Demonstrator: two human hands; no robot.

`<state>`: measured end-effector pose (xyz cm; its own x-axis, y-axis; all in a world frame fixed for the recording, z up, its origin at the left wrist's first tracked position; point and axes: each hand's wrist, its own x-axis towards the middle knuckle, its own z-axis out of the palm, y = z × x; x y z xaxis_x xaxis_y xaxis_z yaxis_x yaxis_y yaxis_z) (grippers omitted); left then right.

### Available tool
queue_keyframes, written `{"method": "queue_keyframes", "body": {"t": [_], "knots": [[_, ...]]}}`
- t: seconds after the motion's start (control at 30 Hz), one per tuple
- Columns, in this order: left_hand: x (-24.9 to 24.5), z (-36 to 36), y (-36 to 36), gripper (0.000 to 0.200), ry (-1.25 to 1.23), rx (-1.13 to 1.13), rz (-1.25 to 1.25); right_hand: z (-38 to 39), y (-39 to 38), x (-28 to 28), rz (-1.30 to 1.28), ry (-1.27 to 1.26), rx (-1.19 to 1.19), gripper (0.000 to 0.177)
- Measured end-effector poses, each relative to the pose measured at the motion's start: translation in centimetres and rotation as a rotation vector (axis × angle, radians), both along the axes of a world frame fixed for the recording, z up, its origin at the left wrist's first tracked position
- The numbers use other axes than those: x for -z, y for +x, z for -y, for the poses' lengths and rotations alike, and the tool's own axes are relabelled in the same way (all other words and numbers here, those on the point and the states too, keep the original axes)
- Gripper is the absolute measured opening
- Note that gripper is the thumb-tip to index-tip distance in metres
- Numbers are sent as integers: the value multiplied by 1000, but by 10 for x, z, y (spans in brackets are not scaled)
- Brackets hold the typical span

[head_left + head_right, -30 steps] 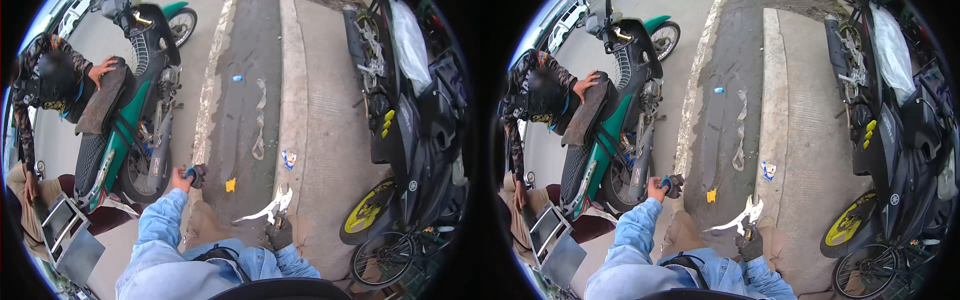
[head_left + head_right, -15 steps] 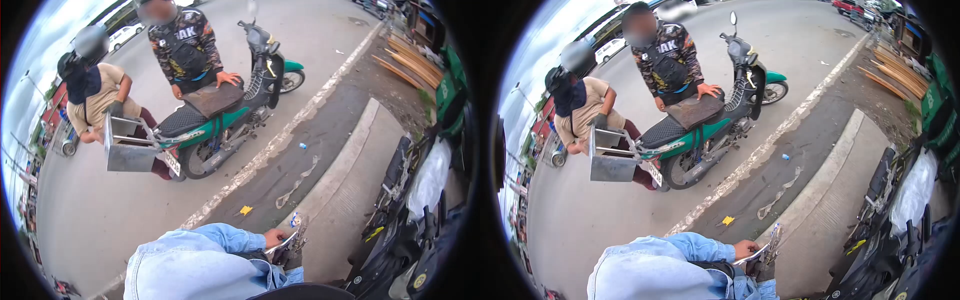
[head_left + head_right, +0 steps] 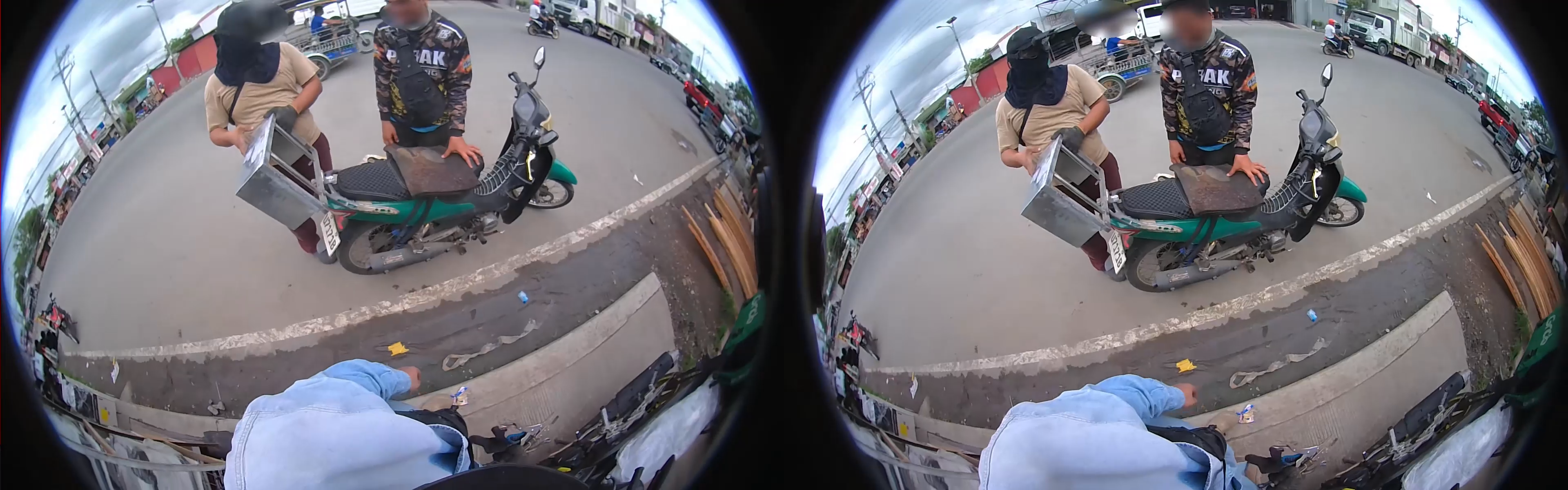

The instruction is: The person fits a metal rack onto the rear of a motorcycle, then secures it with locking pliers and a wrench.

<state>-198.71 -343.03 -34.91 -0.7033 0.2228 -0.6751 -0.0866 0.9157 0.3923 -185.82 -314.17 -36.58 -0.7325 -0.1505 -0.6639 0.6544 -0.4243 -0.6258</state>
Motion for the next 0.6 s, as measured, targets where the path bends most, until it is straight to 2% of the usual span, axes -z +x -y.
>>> {"method": "queue_keyframes", "body": {"t": [0.07, 0.13, 0.2, 0.23, 0.27, 0.3, 0.33, 0.37, 0.4, 0.47, 0.5, 0.57, 0.6], "knots": [[1, 12, 10, 19, -64, -45, -19, -13, -2, 7, 2, 16, -31, 25], [-56, -12, 8, 17, 156, 103, 43, -30, -8, 11, 6, 42, -67, 25], [-113, -76, 1, 27, 436, 361, 96, -32, -3, 17, 19, 51, -97, 26], [-147, -110, 5, 26, 641, 431, 188, -36, -4, 18, 20, 62, -108, 26], [-159, -142, 14, 25, 748, 497, 389, -41, 1, 19, 30, 77, -118, 26], [-181, -169, 30, 22, 784, 614, 506, -46, 10, 20, 45, 94, -126, 26], [-195, -188, 56, 21, 787, 727, 486, -52, 13, 20, 52, 112, -131, 26], [-194, -204, 80, 20, 788, 848, 464, -59, 15, 24, 57, 131, -129, 26], [-177, -222, 102, 24, 742, 1117, 441, -71, 22, 27, 68, 158, -121, 27], [-162, -218, 120, 24, 969, 828, 568, -99, 35, 27, 96, 218, -102, 27], [-161, -213, 124, 24, 973, 838, 571, -107, 39, 30, 105, 241, -91, 27], [-175, -200, 125, 20, 1268, 636, 547, -115, 44, 32, 120, 281, -70, 28], [-181, -199, 122, 20, 1270, 649, 542, -120, 40, 35, 120, 306, -60, 28]]}}
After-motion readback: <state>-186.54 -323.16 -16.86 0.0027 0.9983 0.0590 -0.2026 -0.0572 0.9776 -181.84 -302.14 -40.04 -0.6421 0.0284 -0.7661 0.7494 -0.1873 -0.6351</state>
